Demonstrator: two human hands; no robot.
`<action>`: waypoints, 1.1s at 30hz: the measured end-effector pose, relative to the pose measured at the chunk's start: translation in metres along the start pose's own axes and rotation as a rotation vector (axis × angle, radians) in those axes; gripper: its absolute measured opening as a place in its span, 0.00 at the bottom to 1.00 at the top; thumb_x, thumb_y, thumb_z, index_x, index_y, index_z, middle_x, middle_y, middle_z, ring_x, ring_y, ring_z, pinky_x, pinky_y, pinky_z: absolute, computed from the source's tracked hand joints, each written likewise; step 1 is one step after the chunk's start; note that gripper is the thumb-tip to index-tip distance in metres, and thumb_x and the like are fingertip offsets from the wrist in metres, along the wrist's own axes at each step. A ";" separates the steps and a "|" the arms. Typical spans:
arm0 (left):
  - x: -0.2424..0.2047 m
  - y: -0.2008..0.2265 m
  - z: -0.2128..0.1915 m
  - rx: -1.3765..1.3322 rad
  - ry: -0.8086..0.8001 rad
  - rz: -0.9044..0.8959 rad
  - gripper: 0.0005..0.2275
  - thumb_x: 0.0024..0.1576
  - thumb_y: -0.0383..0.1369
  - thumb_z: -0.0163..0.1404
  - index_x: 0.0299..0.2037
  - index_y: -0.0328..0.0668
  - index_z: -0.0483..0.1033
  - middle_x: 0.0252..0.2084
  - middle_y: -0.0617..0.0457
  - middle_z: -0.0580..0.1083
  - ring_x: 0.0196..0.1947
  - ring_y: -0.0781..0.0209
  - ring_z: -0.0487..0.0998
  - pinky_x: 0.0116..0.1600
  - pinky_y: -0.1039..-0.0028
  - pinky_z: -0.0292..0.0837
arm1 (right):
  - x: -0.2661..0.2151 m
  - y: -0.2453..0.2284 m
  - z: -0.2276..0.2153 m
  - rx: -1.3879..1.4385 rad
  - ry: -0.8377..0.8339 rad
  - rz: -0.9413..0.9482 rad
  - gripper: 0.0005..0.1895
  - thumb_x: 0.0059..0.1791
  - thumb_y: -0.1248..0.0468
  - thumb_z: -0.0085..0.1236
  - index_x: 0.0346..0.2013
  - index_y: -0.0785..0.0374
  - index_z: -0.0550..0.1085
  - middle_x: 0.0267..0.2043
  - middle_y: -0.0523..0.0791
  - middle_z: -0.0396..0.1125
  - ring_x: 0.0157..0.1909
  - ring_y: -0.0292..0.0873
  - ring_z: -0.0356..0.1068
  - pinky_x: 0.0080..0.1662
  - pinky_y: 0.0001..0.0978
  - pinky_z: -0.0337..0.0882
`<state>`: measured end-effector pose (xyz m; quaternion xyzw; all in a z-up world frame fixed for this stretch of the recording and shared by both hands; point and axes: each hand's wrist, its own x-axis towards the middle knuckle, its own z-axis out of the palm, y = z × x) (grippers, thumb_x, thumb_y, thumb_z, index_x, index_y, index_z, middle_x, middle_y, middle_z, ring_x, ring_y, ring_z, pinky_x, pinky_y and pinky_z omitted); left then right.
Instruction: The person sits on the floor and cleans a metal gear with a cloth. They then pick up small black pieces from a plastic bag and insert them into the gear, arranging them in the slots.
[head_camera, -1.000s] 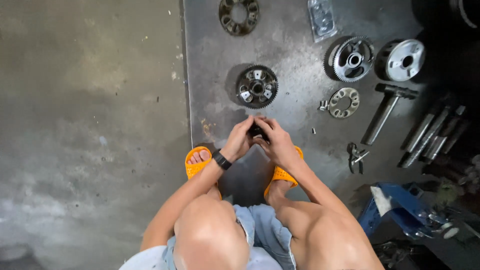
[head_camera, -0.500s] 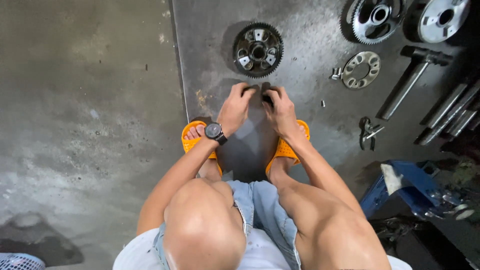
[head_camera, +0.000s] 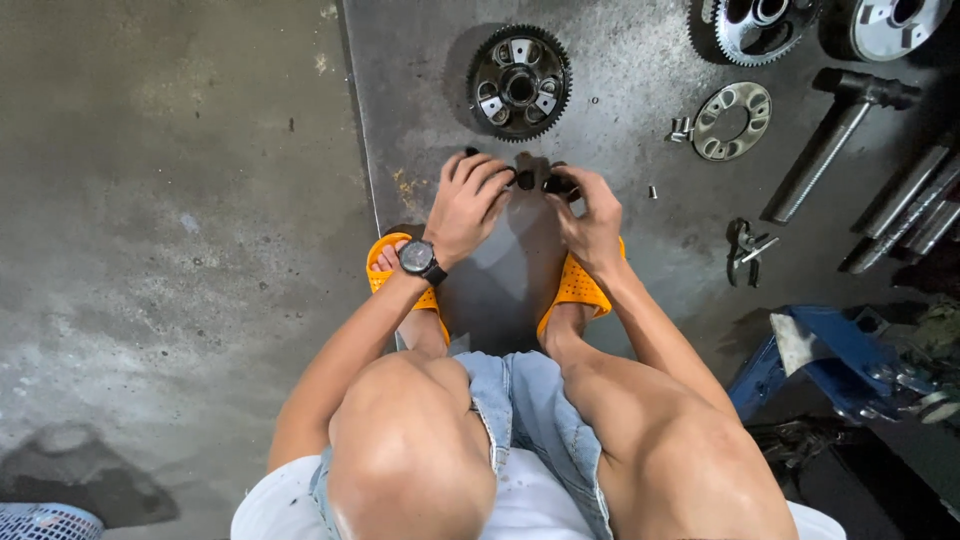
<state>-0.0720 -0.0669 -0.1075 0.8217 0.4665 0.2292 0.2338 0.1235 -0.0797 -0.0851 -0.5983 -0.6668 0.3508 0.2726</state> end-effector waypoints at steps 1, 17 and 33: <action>0.002 0.005 -0.003 -0.156 0.007 -0.081 0.08 0.58 0.32 0.45 0.45 0.41 0.68 0.40 0.50 0.67 0.47 0.52 0.67 0.52 0.62 0.58 | 0.001 -0.007 -0.005 0.103 0.021 0.040 0.16 0.45 0.70 0.57 0.46 0.61 0.69 0.40 0.47 0.64 0.39 0.51 0.68 0.39 0.38 0.71; 0.021 0.024 -0.021 -1.504 0.131 -0.867 0.09 0.52 0.21 0.50 0.43 0.26 0.72 0.34 0.33 0.74 0.32 0.50 0.78 0.36 0.68 0.79 | 0.025 -0.042 -0.024 0.360 0.053 0.045 0.12 0.47 0.74 0.52 0.45 0.73 0.69 0.40 0.55 0.67 0.37 0.52 0.69 0.34 0.40 0.71; 0.048 0.023 -0.058 -0.928 0.130 -0.529 0.11 0.51 0.22 0.53 0.44 0.36 0.74 0.33 0.46 0.74 0.35 0.54 0.78 0.37 0.72 0.76 | 0.035 -0.023 0.008 0.747 0.002 0.298 0.06 0.45 0.73 0.56 0.32 0.78 0.72 0.21 0.54 0.65 0.23 0.42 0.68 0.26 0.33 0.70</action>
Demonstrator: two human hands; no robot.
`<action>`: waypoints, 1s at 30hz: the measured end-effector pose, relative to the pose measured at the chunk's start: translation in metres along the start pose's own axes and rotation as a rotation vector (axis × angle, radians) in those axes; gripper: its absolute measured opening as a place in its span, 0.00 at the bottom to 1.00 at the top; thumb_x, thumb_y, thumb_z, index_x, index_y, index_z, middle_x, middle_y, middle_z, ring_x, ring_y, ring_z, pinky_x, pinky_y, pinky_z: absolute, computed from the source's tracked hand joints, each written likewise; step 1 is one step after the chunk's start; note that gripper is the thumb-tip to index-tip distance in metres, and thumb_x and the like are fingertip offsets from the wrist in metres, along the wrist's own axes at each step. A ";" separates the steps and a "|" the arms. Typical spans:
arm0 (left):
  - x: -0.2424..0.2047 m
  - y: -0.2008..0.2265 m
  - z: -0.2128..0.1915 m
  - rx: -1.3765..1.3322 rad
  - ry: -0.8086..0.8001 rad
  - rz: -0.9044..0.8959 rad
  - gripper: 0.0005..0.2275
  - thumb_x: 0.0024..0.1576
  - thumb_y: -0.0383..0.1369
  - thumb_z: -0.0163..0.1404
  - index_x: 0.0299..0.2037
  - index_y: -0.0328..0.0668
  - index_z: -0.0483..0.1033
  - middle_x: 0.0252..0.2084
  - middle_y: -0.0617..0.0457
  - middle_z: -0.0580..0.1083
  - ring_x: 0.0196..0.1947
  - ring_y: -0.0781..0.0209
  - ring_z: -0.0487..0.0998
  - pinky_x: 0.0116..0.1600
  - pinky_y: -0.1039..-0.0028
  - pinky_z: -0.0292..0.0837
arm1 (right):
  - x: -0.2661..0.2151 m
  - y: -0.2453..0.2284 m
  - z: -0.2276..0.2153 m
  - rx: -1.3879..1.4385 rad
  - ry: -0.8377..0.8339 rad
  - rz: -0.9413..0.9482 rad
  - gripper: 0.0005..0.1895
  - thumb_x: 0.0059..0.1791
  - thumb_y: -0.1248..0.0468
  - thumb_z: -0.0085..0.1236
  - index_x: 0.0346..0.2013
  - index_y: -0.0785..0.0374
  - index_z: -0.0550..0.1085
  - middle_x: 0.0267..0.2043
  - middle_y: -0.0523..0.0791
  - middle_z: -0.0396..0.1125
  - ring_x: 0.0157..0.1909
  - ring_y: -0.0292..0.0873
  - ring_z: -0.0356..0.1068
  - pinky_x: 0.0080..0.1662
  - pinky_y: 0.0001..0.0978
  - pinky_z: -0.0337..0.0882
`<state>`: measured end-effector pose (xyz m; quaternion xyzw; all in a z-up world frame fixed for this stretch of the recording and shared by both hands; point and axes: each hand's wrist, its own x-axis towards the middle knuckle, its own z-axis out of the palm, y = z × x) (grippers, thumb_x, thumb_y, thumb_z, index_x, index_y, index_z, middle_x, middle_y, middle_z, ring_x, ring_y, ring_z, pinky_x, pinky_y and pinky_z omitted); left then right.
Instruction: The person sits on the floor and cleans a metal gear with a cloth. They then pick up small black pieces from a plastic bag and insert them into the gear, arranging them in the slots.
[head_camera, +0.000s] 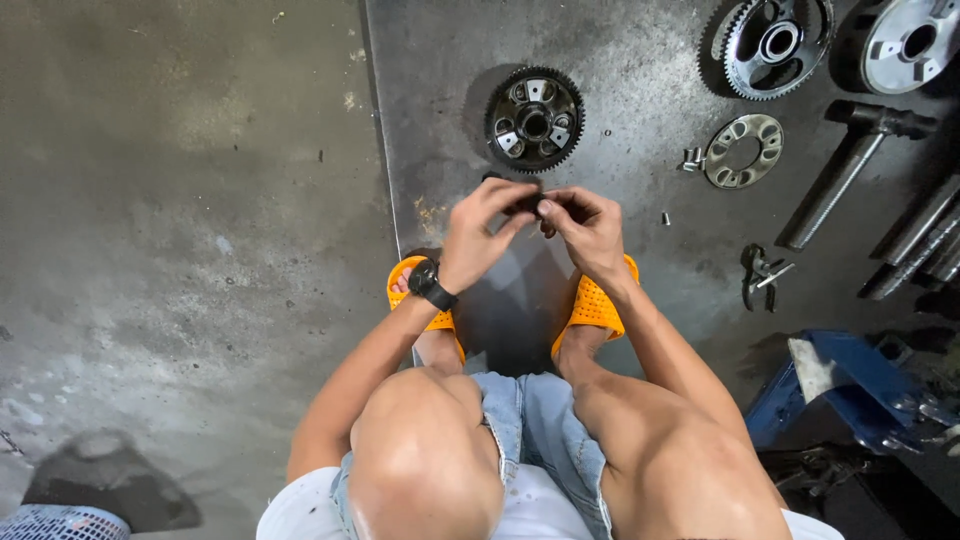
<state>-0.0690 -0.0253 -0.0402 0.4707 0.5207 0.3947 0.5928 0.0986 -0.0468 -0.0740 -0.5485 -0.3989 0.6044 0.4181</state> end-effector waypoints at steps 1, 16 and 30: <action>0.001 -0.004 0.000 0.189 -0.047 0.132 0.12 0.53 0.22 0.51 0.47 0.39 0.72 0.34 0.48 0.72 0.35 0.54 0.77 0.37 0.70 0.77 | 0.003 -0.005 0.000 0.010 -0.017 0.020 0.06 0.45 0.73 0.55 0.32 0.78 0.72 0.21 0.54 0.65 0.23 0.42 0.67 0.26 0.33 0.70; 0.078 -0.030 -0.040 0.410 0.158 0.224 0.05 0.57 0.28 0.44 0.40 0.35 0.70 0.38 0.47 0.69 0.37 0.55 0.72 0.41 0.69 0.69 | 0.056 -0.041 -0.021 -0.630 0.105 -0.049 0.17 0.51 0.60 0.48 0.48 0.70 0.67 0.38 0.54 0.64 0.36 0.48 0.67 0.36 0.37 0.68; 0.026 -0.049 -0.011 0.230 0.210 -0.174 0.10 0.56 0.36 0.43 0.42 0.43 0.73 0.44 0.54 0.75 0.36 0.66 0.75 0.38 0.77 0.69 | 0.086 -0.024 -0.029 -0.619 0.028 0.095 0.23 0.51 0.55 0.42 0.54 0.67 0.63 0.42 0.51 0.60 0.42 0.44 0.59 0.44 0.36 0.65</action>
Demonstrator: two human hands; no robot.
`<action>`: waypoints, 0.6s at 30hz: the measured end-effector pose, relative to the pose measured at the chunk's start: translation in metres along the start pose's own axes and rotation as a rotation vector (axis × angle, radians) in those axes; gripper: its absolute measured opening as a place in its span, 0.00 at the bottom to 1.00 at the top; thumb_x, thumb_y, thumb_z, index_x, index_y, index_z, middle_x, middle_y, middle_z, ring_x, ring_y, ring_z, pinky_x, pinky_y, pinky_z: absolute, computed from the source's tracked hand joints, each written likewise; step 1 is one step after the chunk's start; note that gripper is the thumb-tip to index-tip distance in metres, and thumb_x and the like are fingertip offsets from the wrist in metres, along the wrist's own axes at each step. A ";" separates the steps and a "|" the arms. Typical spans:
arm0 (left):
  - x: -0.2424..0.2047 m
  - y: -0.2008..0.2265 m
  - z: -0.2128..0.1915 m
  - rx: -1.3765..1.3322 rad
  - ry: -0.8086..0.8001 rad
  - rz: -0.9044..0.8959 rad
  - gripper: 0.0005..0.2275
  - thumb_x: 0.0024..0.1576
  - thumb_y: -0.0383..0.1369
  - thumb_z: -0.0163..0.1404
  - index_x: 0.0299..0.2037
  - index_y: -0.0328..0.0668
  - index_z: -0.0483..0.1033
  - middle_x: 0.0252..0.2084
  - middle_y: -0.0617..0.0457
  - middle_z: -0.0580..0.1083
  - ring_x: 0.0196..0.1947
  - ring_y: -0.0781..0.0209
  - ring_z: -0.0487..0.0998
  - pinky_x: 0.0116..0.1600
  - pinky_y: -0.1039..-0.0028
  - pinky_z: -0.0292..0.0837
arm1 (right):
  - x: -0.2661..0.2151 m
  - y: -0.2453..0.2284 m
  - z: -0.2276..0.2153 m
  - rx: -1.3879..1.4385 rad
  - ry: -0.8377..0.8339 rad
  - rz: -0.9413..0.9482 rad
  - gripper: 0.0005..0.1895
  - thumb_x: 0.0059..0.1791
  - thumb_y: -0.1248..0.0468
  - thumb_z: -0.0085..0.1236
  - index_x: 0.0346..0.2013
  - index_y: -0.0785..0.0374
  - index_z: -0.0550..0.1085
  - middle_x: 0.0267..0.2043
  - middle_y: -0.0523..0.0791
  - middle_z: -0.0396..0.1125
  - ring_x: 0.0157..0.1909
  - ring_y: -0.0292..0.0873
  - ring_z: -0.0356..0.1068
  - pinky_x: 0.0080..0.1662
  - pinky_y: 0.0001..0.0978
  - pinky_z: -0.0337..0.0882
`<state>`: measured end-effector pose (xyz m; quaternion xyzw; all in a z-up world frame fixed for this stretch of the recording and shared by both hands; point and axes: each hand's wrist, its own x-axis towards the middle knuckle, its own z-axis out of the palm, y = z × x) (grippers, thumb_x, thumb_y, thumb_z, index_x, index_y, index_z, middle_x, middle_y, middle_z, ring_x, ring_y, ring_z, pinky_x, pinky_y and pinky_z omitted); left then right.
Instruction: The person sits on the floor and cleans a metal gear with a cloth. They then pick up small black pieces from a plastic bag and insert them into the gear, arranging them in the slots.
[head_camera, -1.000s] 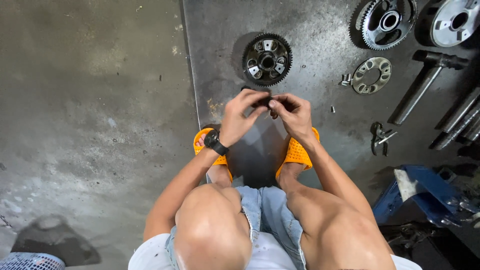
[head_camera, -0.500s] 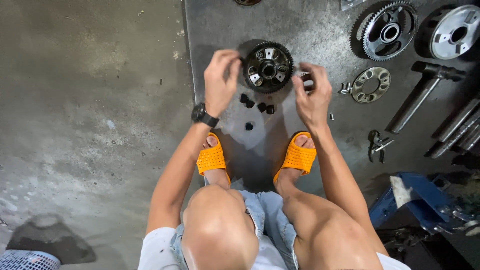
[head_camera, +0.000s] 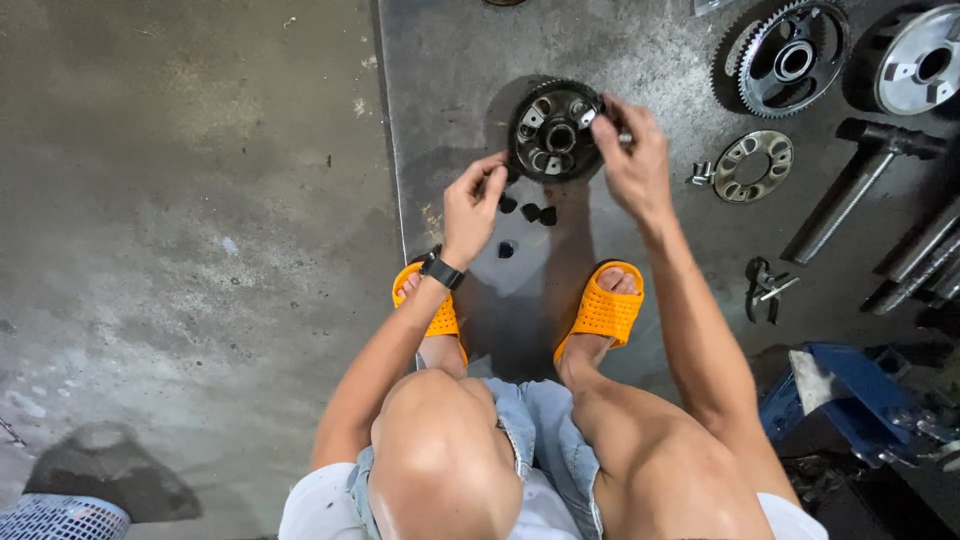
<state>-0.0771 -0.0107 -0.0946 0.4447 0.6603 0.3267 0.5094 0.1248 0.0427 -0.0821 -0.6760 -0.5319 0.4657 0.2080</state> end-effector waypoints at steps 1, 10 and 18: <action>-0.004 -0.001 0.003 -0.055 0.028 0.002 0.09 0.56 0.36 0.44 0.39 0.43 0.74 0.42 0.54 0.75 0.37 0.66 0.74 0.39 0.78 0.68 | 0.005 -0.003 -0.005 -0.045 -0.041 -0.015 0.23 0.51 0.53 0.40 0.54 0.68 0.64 0.43 0.52 0.61 0.41 0.45 0.61 0.42 0.35 0.66; 0.015 0.035 0.001 -0.033 0.059 -0.005 0.04 0.50 0.31 0.50 0.33 0.44 0.76 0.25 0.58 0.76 0.24 0.72 0.74 0.34 0.82 0.72 | -0.025 -0.024 -0.007 -0.027 0.246 -0.359 0.11 0.51 0.66 0.45 0.42 0.72 0.69 0.44 0.55 0.60 0.37 0.45 0.64 0.39 0.33 0.70; 0.031 0.022 0.012 -0.012 0.077 0.195 0.03 0.53 0.29 0.51 0.35 0.42 0.75 0.27 0.49 0.75 0.30 0.55 0.78 0.32 0.75 0.74 | -0.039 -0.002 -0.007 0.145 0.271 -0.294 0.07 0.51 0.70 0.47 0.42 0.70 0.70 0.42 0.53 0.62 0.39 0.51 0.68 0.35 0.37 0.72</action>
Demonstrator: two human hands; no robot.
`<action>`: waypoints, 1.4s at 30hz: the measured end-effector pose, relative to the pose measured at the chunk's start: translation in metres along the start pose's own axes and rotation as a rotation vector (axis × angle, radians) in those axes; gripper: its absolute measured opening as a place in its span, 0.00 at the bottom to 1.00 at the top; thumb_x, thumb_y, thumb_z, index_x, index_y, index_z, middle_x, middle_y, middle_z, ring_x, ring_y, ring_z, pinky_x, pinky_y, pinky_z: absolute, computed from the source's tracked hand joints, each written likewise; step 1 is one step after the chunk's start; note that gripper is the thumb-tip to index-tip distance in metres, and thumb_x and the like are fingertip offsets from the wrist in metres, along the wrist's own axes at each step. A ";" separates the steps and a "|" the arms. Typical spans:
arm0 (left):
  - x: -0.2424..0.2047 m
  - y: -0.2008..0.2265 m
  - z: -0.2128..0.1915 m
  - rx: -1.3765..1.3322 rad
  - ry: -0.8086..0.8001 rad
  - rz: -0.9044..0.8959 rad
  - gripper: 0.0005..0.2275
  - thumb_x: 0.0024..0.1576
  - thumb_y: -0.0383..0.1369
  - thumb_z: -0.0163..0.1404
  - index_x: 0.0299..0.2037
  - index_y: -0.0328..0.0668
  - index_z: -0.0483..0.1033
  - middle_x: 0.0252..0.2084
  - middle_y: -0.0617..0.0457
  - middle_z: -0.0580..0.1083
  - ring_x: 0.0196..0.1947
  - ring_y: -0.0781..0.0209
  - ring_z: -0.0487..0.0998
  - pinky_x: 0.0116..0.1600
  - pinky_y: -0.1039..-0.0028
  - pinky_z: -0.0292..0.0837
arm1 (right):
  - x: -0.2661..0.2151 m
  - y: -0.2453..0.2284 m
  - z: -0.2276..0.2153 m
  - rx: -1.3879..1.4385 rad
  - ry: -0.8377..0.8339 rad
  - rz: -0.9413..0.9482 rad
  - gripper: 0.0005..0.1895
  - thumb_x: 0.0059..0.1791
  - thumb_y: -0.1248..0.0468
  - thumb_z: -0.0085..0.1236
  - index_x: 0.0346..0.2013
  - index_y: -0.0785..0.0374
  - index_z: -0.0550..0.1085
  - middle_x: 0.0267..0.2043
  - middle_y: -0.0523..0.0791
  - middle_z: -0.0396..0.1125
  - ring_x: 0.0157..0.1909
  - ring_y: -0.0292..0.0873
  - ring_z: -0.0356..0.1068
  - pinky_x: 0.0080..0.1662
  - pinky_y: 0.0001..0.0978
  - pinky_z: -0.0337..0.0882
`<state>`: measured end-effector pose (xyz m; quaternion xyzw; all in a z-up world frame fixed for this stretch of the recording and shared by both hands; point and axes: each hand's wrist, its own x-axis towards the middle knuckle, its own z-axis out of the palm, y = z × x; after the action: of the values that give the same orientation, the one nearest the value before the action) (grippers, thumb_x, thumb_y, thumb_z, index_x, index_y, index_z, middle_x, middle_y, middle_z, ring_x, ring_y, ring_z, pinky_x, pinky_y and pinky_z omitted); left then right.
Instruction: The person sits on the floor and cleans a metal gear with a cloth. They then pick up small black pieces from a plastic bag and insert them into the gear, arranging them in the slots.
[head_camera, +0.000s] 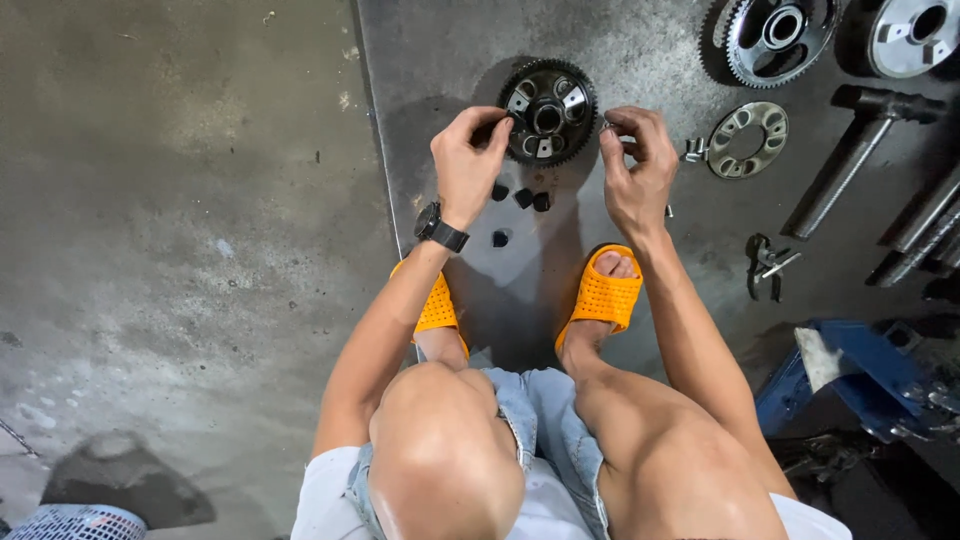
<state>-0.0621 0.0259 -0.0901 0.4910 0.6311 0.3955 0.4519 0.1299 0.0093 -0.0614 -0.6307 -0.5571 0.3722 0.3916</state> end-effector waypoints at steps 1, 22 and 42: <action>-0.002 0.001 0.000 -0.002 0.002 -0.007 0.04 0.53 0.28 0.50 0.37 0.41 0.74 0.29 0.48 0.75 0.32 0.54 0.78 0.33 0.73 0.74 | -0.001 0.002 0.000 -0.001 -0.005 0.004 0.07 0.51 0.71 0.48 0.42 0.70 0.70 0.42 0.53 0.63 0.39 0.50 0.68 0.35 0.37 0.72; 0.014 0.003 -0.028 0.543 -0.404 0.617 0.07 0.56 0.23 0.46 0.43 0.32 0.66 0.41 0.44 0.64 0.37 0.50 0.65 0.36 0.66 0.68 | 0.007 0.023 0.014 -0.650 -0.541 -0.180 0.67 0.35 0.47 0.76 0.67 0.62 0.33 0.69 0.55 0.26 0.71 0.59 0.33 0.67 0.59 0.46; 0.007 -0.024 -0.012 0.167 -0.142 0.141 0.22 0.56 0.51 0.41 0.51 0.43 0.63 0.45 0.49 0.63 0.39 0.60 0.72 0.44 0.70 0.72 | 0.004 0.028 0.028 -0.660 -0.498 -0.123 0.68 0.36 0.46 0.78 0.66 0.62 0.33 0.70 0.55 0.29 0.71 0.58 0.37 0.66 0.56 0.49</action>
<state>-0.0803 0.0272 -0.1111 0.5969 0.5922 0.3368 0.4239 0.1164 0.0132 -0.0986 -0.5784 -0.7609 0.2908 0.0434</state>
